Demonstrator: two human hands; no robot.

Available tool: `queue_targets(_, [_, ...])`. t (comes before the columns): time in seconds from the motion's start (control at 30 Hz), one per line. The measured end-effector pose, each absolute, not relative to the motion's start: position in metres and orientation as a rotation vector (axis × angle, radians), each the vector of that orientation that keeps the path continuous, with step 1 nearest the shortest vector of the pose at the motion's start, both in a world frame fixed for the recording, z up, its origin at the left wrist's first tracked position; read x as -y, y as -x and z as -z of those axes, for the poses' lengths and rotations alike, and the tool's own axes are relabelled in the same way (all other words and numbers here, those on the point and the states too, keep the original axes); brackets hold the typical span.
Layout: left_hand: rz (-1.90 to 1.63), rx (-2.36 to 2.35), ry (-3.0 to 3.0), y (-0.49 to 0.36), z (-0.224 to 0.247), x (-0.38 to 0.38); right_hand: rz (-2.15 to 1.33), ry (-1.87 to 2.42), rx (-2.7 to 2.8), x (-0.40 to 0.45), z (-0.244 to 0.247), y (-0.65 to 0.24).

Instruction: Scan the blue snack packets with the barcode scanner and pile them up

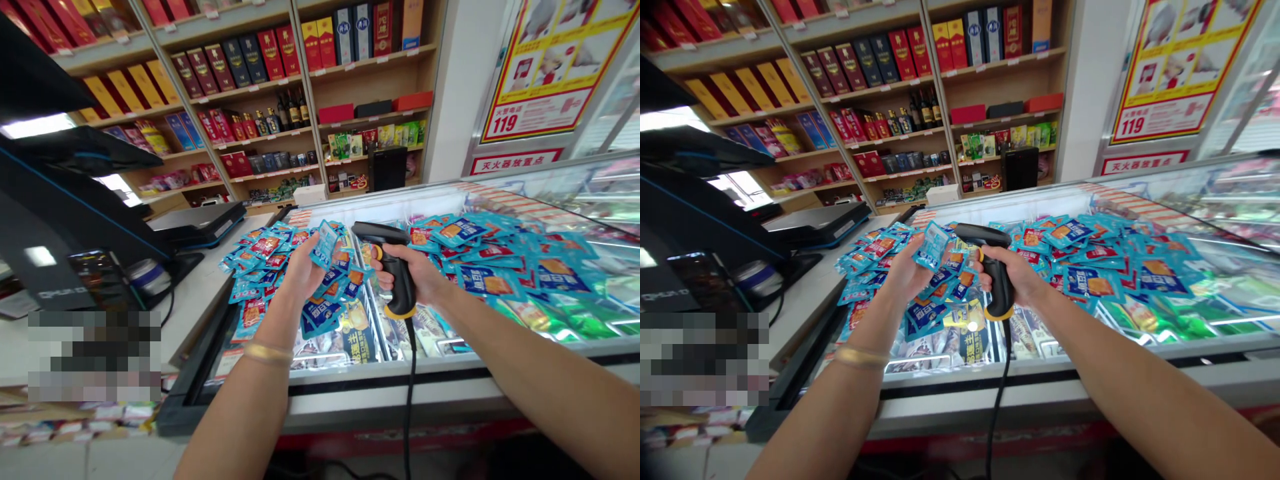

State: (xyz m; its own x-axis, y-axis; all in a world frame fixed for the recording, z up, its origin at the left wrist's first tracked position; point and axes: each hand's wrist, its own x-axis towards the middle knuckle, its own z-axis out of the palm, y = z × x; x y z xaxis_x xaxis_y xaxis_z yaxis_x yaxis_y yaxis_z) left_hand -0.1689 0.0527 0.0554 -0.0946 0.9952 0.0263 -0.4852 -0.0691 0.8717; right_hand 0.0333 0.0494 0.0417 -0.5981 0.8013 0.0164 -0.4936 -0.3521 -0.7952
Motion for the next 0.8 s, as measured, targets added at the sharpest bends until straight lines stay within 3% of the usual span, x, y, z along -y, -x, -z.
queue_targets(0.2, [-1.478, -1.073, -1.478, 0.145, -0.052, -0.053, -1.868, 0.492, 0.888, -0.054, -0.055, -0.066])
queue_targets(0.4, [-0.969, -1.018, -2.475, 0.073, -0.051, -0.056, -1.601, 0.571, 0.796, -0.055, -0.061, -0.149])
queue_targets(0.6, [-0.579, -0.962, -2.792, 0.001, -0.037, -0.067, -1.458, 0.68, 0.72, -0.049, -0.044, -0.211])
queue_targets(0.8, [-0.168, -1.141, -2.951, -0.018, -0.019, -0.062, -1.444, 0.677, 0.654, -0.044, -0.031, -0.22])
